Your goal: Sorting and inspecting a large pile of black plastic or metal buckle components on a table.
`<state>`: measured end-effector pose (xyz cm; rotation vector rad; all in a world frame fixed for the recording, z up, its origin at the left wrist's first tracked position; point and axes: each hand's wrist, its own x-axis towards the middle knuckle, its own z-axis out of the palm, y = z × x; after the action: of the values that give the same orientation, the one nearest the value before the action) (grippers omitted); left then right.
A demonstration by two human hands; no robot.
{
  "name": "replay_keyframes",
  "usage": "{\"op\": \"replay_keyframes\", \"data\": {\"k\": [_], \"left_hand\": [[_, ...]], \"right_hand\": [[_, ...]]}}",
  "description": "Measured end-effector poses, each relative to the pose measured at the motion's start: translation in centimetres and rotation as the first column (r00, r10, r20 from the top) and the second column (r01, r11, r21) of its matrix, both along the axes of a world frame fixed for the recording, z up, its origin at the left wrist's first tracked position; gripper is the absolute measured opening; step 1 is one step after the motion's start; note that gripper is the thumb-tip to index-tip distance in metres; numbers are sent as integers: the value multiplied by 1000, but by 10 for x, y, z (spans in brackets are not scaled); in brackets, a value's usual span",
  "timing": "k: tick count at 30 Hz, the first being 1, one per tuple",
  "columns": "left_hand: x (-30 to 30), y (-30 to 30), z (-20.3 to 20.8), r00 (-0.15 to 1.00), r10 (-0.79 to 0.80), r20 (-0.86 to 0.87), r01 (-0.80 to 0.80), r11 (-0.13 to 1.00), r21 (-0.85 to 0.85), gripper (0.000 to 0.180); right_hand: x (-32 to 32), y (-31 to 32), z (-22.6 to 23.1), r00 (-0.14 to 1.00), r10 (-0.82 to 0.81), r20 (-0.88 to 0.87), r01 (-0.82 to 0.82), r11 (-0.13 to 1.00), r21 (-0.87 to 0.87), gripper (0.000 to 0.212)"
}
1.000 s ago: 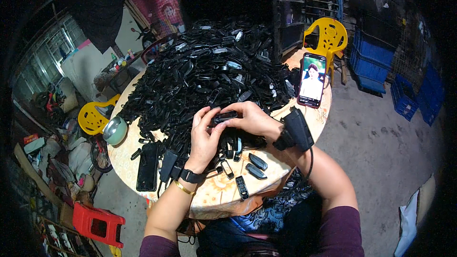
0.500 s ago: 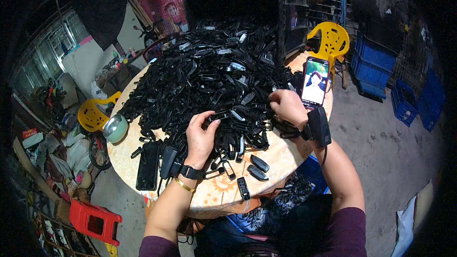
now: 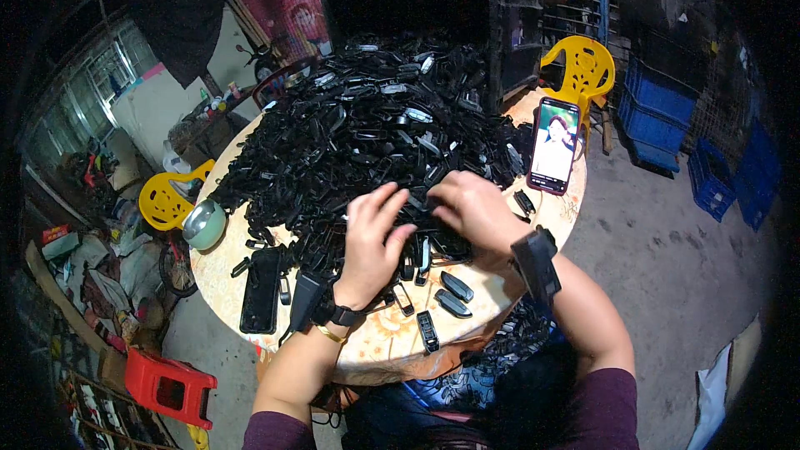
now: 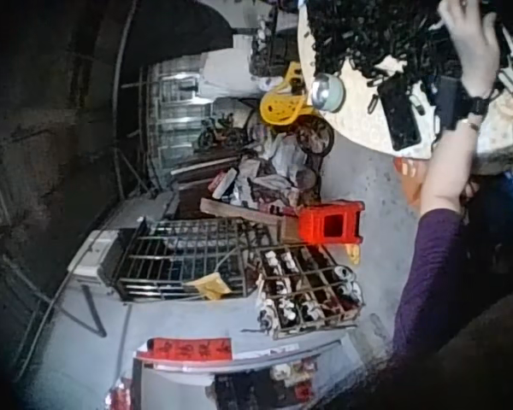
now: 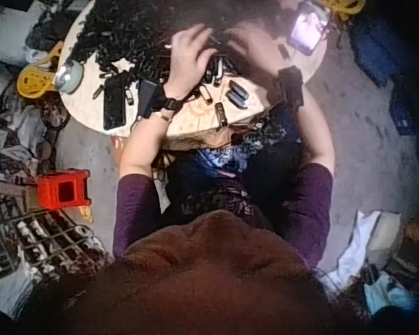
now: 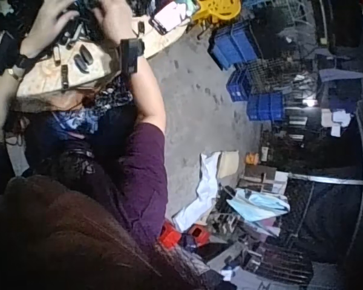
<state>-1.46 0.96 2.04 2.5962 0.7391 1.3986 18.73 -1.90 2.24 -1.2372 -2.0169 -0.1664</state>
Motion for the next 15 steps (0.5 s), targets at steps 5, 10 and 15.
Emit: {"op": "replay_keyframes", "data": {"k": [5, 10, 15], "left_hand": [[2, -8, -11, 992, -110, 55, 115, 989, -94, 29], [-5, 0, -15, 957, -48, 285, 238, 690, -684, 28], [-8, 8, -18, 946, -74, 314, 303, 536, -788, 34]], "right_hand": [[-17, -18, -1, 993, 90, 73, -90, 996, 2, 25], [-1, -36, 10, 994, -111, 17, 110, 927, -359, 36], [1, -37, -1, 993, -41, 111, 74, 946, -317, 25]]}}
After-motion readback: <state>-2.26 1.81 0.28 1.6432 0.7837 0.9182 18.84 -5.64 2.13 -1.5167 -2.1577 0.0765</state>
